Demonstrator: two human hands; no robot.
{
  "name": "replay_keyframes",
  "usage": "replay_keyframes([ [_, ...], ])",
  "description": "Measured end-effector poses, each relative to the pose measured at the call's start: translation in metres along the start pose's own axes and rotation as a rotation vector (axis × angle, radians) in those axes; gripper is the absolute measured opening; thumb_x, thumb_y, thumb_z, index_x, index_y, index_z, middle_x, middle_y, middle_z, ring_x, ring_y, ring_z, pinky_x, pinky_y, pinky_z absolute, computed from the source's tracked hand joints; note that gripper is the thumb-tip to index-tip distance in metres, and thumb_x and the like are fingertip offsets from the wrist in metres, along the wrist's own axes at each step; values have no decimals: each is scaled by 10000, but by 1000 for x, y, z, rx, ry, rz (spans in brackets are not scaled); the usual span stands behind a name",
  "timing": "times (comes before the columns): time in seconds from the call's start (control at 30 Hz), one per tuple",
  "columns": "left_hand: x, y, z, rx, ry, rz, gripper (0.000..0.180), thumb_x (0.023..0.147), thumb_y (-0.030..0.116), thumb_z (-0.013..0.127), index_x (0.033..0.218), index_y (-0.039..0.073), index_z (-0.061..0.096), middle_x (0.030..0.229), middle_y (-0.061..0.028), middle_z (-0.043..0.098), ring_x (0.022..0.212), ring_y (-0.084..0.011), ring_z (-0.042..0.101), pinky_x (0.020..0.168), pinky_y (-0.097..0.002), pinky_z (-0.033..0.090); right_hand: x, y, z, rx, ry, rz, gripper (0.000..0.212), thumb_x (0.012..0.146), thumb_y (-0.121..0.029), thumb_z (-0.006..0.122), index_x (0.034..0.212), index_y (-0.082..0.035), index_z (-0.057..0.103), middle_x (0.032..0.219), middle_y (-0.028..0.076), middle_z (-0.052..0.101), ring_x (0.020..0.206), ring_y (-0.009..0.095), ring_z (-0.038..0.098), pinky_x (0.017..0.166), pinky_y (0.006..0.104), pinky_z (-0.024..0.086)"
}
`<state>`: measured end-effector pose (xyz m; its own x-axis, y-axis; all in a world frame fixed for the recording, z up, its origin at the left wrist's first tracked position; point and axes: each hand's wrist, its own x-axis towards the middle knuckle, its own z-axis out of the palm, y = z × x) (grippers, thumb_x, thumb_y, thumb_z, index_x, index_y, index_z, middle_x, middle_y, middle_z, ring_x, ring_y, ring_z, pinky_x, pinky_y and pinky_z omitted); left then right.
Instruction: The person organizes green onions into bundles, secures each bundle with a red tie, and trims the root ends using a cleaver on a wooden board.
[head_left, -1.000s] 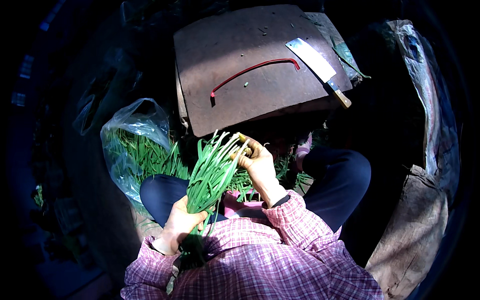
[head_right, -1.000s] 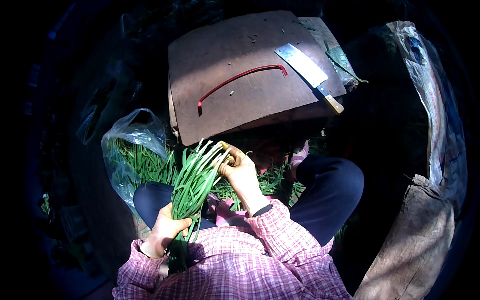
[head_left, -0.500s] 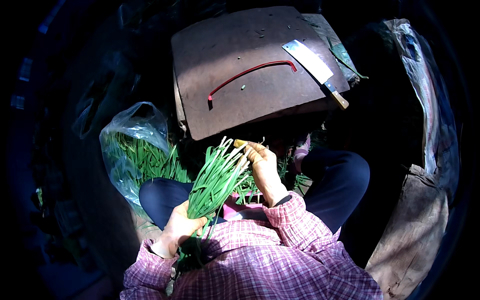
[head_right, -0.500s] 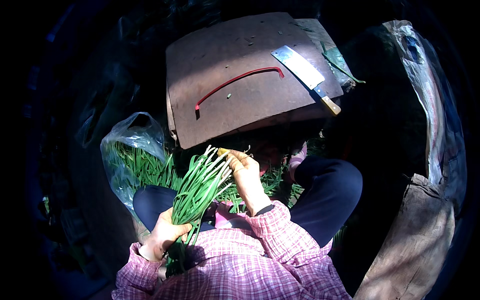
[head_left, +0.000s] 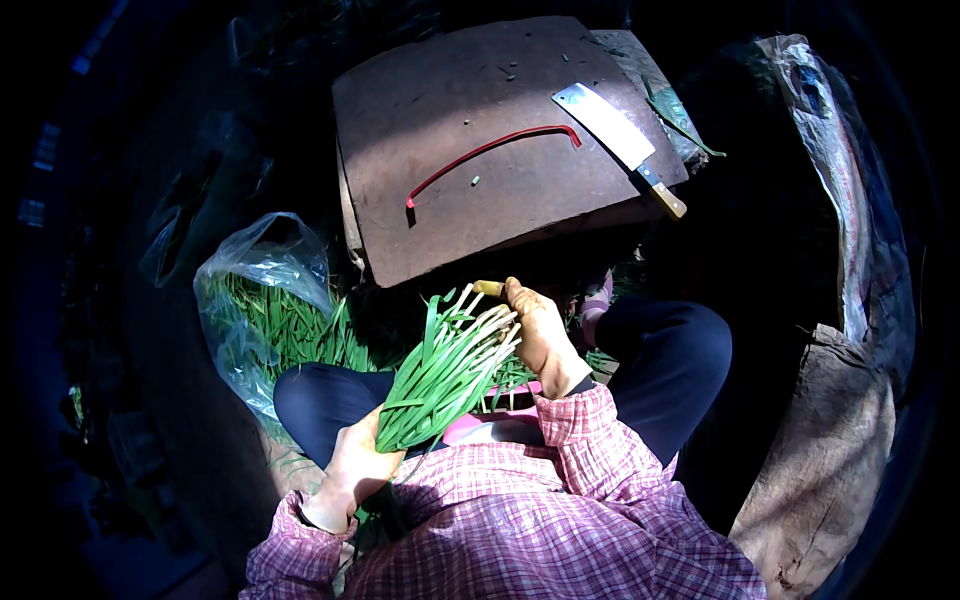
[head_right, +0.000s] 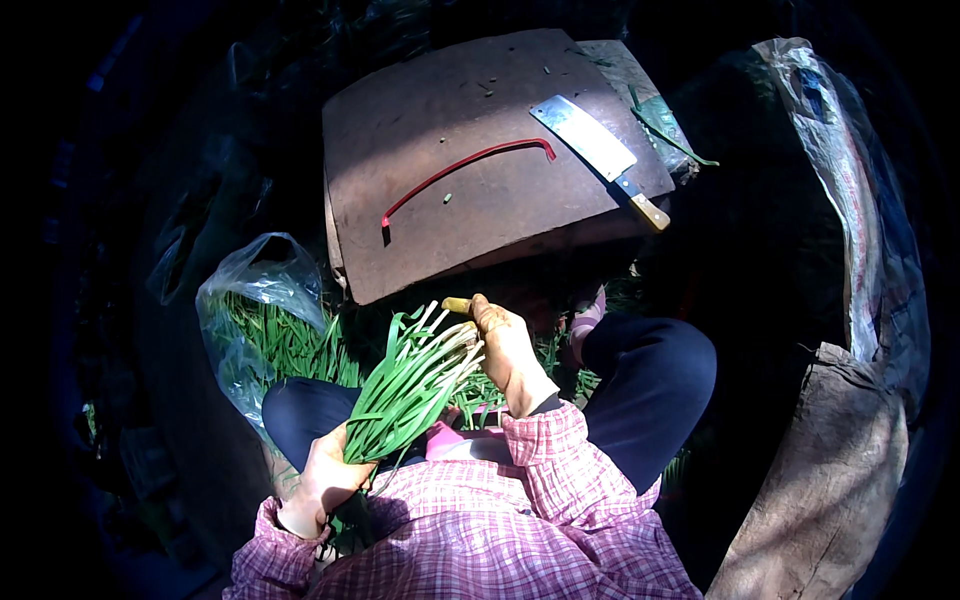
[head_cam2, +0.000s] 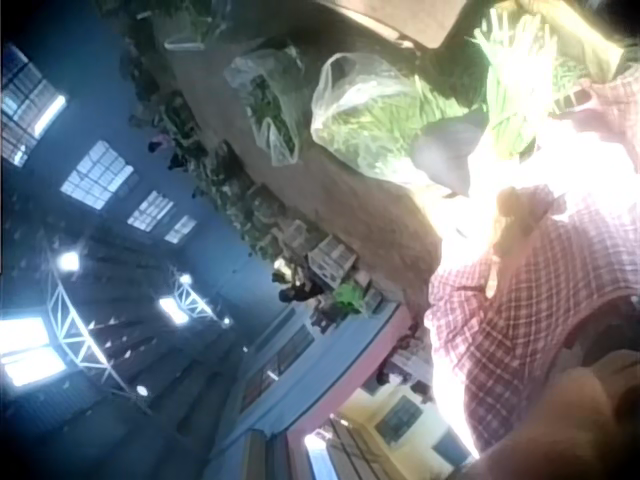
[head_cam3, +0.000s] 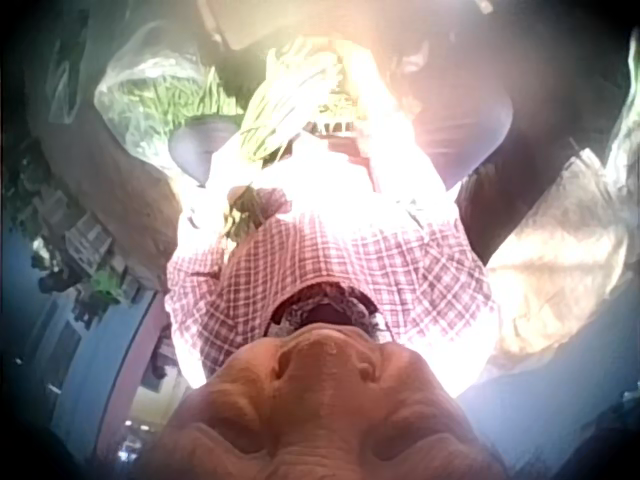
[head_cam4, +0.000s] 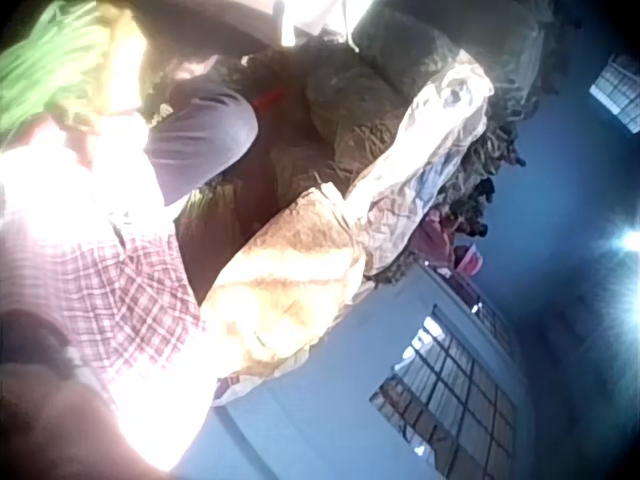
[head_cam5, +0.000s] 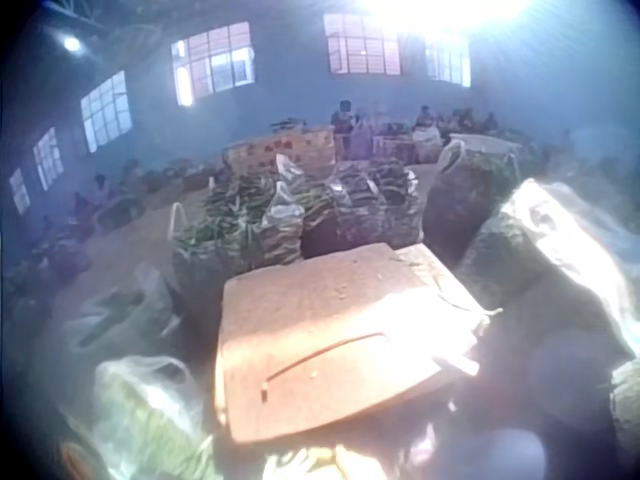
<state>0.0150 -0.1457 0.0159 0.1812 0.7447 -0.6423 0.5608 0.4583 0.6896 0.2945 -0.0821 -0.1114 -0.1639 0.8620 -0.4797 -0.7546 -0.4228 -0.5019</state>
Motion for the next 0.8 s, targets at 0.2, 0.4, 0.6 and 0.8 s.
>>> replay_keyframes([
  [0.2, 1, -3, -2, 120, 37, 136, 480, 872, -26, 677, 1344, 6, 598, 1103, -42, 745, 940, -82, 659, 841, -234, 520, -15, -4, 30, -385, 74, -170, 410, 887, -54, 759, 1273, 8, 638, 929, 14, 654, 756, 87, 612, 680, 236, 535],
  [0.4, -4, -5, -4, 292, 24, 132, 579, 833, 121, 680, 1401, 153, 574, 1059, -207, 718, 1015, -334, 714, 852, -339, 559, -10, -27, 17, -245, 154, -56, 422, 1031, -335, 591, 1217, 40, 645, 1058, 131, 733, 799, 140, 685, 730, 240, 540],
  [0.6, -7, -5, -4, 276, 0, 150, 581, 832, 147, 699, 1400, 161, 576, 1047, -197, 721, 987, -334, 715, 840, -342, 562, -9, -18, 41, -294, 33, -105, 324, 922, -36, 704, 1226, 55, 637, 962, 103, 722, 787, 156, 700, 703, 266, 573],
  [0.8, -12, -21, -9, 263, -19, 149, 581, 822, 107, 699, 1391, 120, 581, 1055, -186, 729, 978, -265, 738, 842, -312, 557, 3, -18, 13, -231, 284, -159, 311, 992, -175, 655, 1236, 16, 636, 1011, 88, 722, 764, 111, 665, 656, 236, 526],
])
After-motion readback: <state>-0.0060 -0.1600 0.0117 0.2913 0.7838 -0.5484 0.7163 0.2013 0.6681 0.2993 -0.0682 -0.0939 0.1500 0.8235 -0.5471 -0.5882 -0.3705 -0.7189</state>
